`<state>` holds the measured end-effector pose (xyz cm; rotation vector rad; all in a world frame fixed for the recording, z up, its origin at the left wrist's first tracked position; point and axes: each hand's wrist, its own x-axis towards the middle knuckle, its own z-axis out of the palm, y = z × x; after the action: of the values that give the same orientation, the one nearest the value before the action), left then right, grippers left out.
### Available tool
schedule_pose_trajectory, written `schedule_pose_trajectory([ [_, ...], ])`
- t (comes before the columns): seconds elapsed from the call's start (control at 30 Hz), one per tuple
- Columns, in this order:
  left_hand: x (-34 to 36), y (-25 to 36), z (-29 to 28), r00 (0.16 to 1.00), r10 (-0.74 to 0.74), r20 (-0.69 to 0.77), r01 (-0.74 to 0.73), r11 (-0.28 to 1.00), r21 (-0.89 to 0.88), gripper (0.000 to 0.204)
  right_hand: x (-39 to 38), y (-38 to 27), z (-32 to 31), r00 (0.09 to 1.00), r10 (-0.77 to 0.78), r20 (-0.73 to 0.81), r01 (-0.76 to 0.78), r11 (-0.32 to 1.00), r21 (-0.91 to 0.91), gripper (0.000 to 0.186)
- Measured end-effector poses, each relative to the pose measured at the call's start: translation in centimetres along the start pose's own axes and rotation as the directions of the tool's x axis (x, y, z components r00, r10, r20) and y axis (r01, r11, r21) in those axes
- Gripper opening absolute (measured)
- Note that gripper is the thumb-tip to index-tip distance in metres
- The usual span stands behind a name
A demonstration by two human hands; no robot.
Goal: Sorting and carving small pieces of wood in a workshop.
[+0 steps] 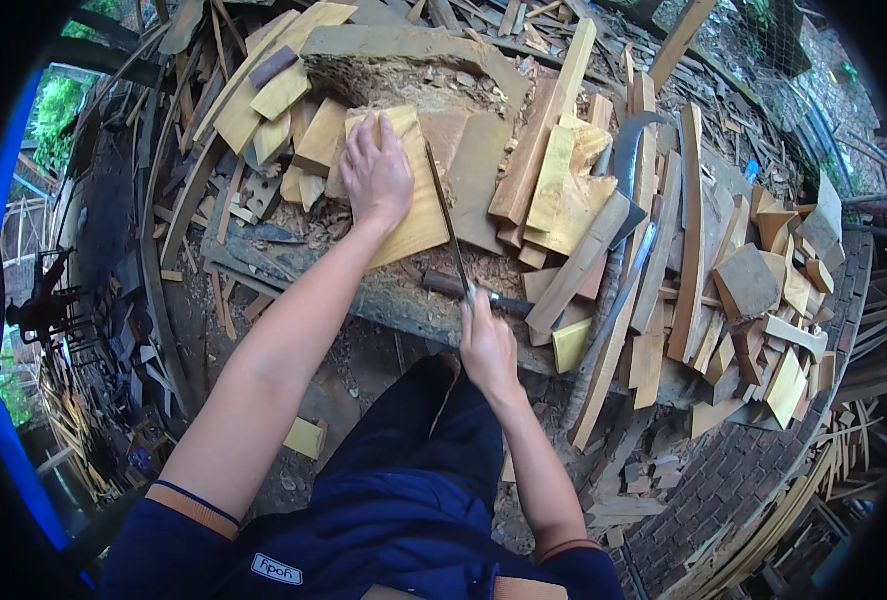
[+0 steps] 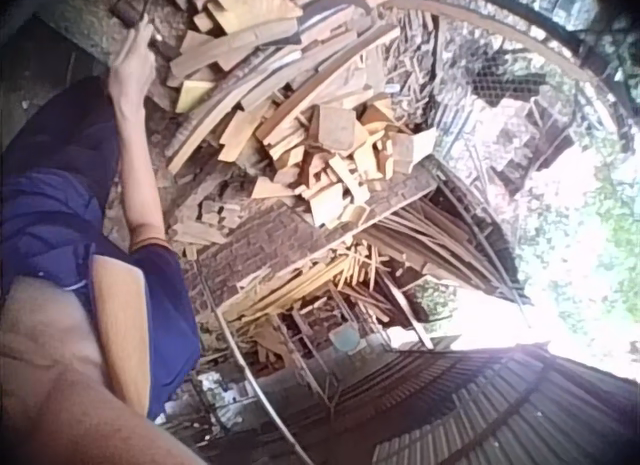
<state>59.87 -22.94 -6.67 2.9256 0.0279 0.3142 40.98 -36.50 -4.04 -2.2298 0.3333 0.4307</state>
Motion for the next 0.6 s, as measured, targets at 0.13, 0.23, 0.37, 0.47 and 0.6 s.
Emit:
schedule_pose_trajectory([
  [0.13, 0.0, 0.0, -0.1, 1.0, 0.008, -0.019, -0.008, 1.0, -0.001, 0.049, 2.3, -0.5, 0.4, 0.936, -0.277, -0.217, 0.282, 0.959, -0.009, 0.026],
  [0.23, 0.0, 0.1, -0.1, 1.0, 0.009, -0.021, -0.009, 1.0, -0.002, 0.049, 1.1, -0.2, 0.9, 0.935, -0.271, -0.229, 0.277, 0.961, -0.008, 0.022],
  [0.37, 0.1, 0.0, 0.1, 1.0, 0.004, -0.021, -0.004, 1.0, 0.011, 0.049, 0.1, 1.1, 1.5, 0.994, -0.063, -0.085, 0.059, 0.997, -0.041, 0.02],
  [0.47, 0.1, 0.0, 0.2, 1.0, 0.006, -0.011, -0.006, 1.0, 0.013, 0.049, 1.9, 1.7, 2.1, 0.953, -0.232, -0.194, 0.228, 0.973, -0.043, 0.025],
  [0.6, 0.1, -0.1, 0.1, 1.0, 0.024, -0.02, -0.024, 1.0, 0.013, 0.049, 2.6, 1.6, 2.4, 0.944, -0.232, -0.233, 0.228, 0.973, -0.045, 0.019],
])
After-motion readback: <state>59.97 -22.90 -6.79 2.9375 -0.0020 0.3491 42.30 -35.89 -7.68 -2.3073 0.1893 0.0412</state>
